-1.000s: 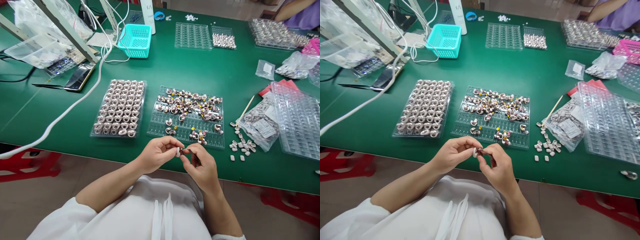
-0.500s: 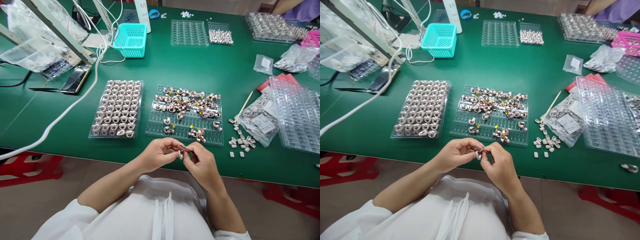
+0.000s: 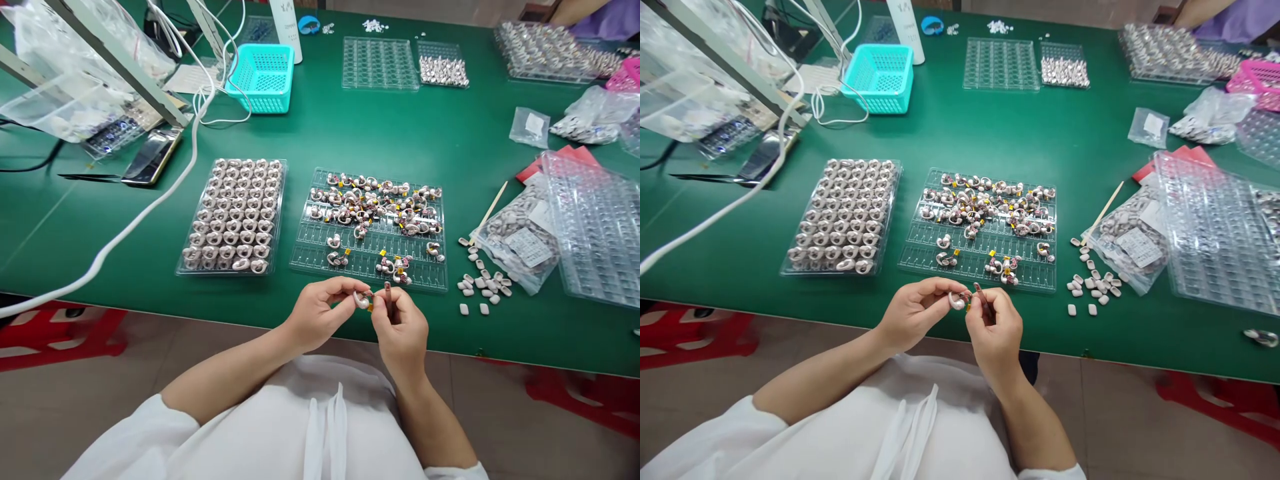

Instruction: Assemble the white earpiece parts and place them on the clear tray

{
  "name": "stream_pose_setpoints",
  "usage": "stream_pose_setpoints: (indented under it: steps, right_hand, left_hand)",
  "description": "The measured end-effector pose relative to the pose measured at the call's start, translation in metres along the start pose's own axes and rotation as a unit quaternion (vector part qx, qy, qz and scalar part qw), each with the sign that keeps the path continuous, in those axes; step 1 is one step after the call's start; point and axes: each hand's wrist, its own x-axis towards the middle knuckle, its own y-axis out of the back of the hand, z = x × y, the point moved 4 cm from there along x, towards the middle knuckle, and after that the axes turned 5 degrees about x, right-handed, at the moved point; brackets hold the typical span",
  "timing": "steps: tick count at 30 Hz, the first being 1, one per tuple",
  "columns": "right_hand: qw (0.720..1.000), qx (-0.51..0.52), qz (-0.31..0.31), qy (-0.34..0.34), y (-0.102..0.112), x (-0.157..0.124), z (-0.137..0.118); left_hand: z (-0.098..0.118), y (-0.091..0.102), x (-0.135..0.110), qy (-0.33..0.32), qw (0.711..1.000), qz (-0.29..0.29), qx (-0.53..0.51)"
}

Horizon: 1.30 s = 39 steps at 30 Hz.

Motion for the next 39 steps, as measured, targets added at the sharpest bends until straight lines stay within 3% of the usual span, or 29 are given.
stream_pose_setpoints:
  steps: [4,11,15,19,25,29,35,39]
  right_hand:
    - [0.998,0.04,0.026,-0.036,-0.003,-0.004,0.007]
    - [0.997,-0.032,0.041,0.056,-0.001,-0.003,0.007]
    - [0.986,-0.062,-0.021,0.152,0.003,0.003,-0.001]
    - [0.958,-0.107,-0.086,0.251,0.007,0.008,-0.008]
    - [0.926,-0.18,-0.162,0.291,0.009,0.013,-0.016]
    - [0.932,-0.161,-0.205,0.251,0.012,0.019,-0.018]
    - [0.975,-0.069,-0.197,0.08,0.014,0.023,-0.013]
    - [0.981,0.036,-0.189,-0.028,0.009,0.018,-0.006]
  left_hand:
    - [0.002,-0.004,-0.001,0.014,0.997,0.031,-0.065]
    - [0.004,-0.002,0.0,0.034,0.998,0.003,-0.055]
    - [0.004,0.004,0.002,0.048,0.998,-0.022,-0.032]
    - [0.008,0.007,0.007,0.065,0.996,-0.06,-0.014]
    - [0.013,0.011,0.012,0.05,0.995,-0.085,0.018]
    - [0.018,0.011,0.012,0.028,0.993,-0.097,0.066]
    - [0.022,0.009,0.009,-0.08,0.984,-0.042,0.156]
    - [0.017,0.007,0.008,-0.137,0.972,-0.008,0.188]
